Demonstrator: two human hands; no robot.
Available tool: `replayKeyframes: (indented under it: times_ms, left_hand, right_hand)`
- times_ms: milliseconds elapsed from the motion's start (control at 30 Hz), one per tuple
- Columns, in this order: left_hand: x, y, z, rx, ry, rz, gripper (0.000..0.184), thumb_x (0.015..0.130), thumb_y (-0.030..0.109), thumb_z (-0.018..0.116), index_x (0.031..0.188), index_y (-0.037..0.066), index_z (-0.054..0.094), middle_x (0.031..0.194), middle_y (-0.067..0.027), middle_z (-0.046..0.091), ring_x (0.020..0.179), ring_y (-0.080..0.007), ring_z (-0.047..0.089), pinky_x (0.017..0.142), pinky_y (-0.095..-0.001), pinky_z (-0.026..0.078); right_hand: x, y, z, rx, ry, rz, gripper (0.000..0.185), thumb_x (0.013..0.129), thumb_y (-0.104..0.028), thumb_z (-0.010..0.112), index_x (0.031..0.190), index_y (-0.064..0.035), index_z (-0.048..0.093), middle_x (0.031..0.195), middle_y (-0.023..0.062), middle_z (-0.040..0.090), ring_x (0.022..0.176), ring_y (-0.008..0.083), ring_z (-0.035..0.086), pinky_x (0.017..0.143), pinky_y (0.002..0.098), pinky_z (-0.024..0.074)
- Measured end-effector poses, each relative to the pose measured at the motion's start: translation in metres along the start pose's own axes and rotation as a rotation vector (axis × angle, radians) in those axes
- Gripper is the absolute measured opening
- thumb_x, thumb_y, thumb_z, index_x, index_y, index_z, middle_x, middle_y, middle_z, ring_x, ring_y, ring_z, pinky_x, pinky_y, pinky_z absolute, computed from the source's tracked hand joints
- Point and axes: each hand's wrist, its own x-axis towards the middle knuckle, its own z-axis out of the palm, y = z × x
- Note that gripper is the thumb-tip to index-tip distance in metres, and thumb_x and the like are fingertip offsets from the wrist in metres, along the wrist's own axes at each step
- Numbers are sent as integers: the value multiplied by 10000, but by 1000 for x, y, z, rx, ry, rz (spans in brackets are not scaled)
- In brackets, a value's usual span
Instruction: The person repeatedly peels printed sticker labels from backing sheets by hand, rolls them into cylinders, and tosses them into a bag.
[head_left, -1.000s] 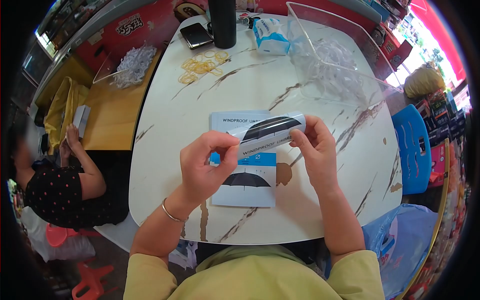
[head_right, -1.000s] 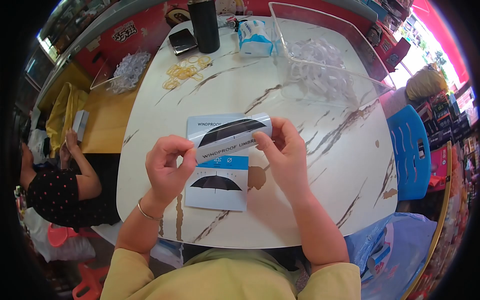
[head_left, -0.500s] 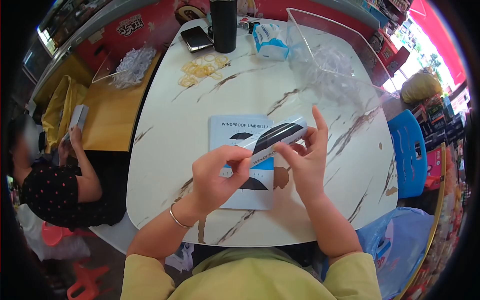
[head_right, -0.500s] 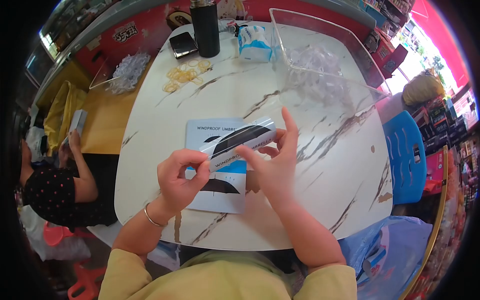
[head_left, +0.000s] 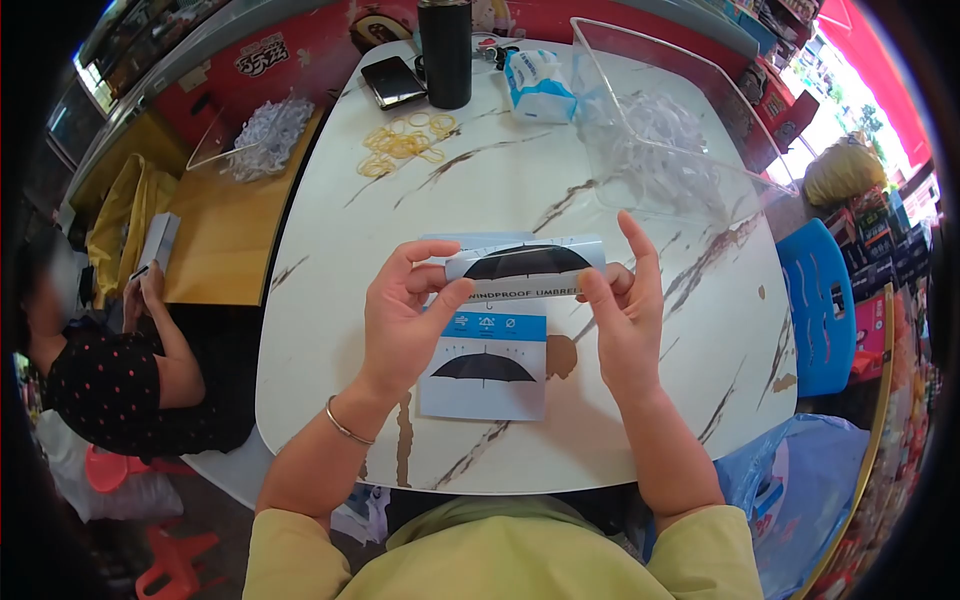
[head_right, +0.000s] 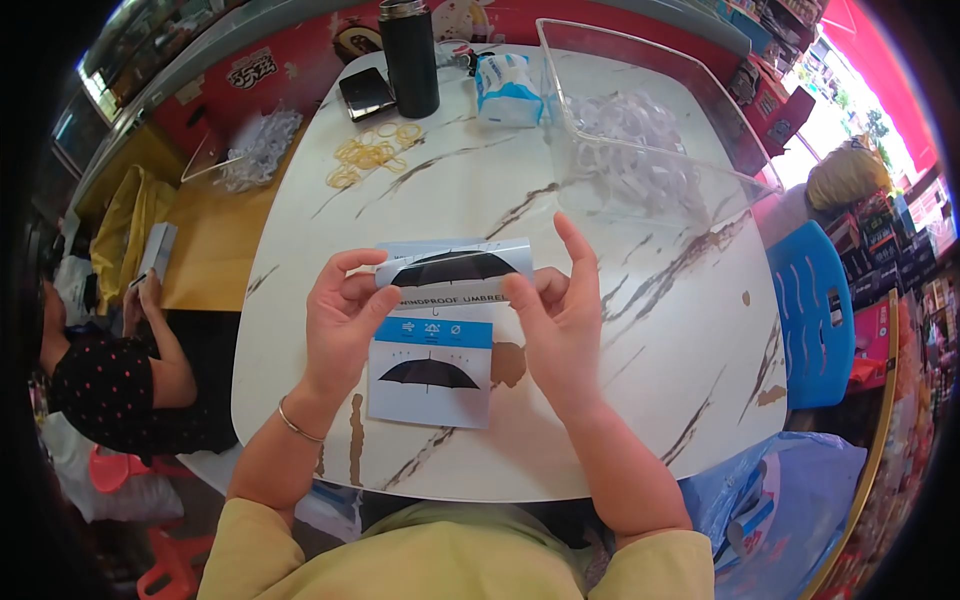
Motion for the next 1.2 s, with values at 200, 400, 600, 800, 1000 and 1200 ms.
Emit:
replayKeyframes:
  times_ms: [200, 400, 600, 800, 1000, 1200]
  left_hand:
    - [-1, 5, -1, 26, -27, -10, 290, 833, -21, 590, 1109, 3, 504, 850, -84, 654, 784, -75, 564, 719, -207, 430]
    - [-4, 5, -2, 63, -54, -15, 363, 819, -24, 598, 1160, 9, 476, 845, -70, 637, 750, -73, 576, 676, -181, 443]
    - [-3, 7, 6, 47, 15, -45, 483, 788, -45, 628, 1235, -11, 448, 814, -32, 611, 708, -42, 537, 607, -161, 417]
    - [-2, 7, 0, 69, -68, 67, 474, 909, 126, 511, 1342, 13, 352, 660, 33, 558, 560, -4, 405, 542, -142, 307]
    - [11, 8, -15, 89, -90, 72, 374, 915, 236, 521, 1198, -5, 478, 803, -48, 627, 753, -77, 549, 719, -221, 429]
    - [14, -3, -13, 614, -169, 182, 255, 779, 34, 587, 1033, 31, 597, 1103, -118, 579, 1063, -226, 522, 934, -336, 379]
  right_hand:
    - [2, -5, 6, 72, 86, -18, 605, 838, 4, 566, 1353, -14, 250, 738, 13, 586, 720, 79, 551, 688, 215, 442]
    - [1, 3, 2, -98, 48, -60, 650, 766, -7, 657, 1314, -15, 307, 714, 3, 589, 676, 50, 522, 637, 194, 410]
    - [-6, -1, 4, -70, -61, -92, 542, 786, -37, 648, 1252, -24, 372, 666, -3, 583, 618, 43, 505, 578, 200, 394]
    - [2, -33, -38, -241, -161, -143, 261, 840, -50, 605, 1087, -45, 519, 696, -15, 571, 652, 25, 507, 605, 194, 402]
    - [16, -55, -120, 442, -230, -324, 243, 868, -196, 583, 1056, -45, 554, 786, 10, 570, 701, 97, 539, 650, 245, 455]
    - [32, -42, -150, 1296, -677, -236, 467, 860, -450, 549, 1116, -60, 516, 555, -40, 504, 514, 65, 451, 482, 191, 301]
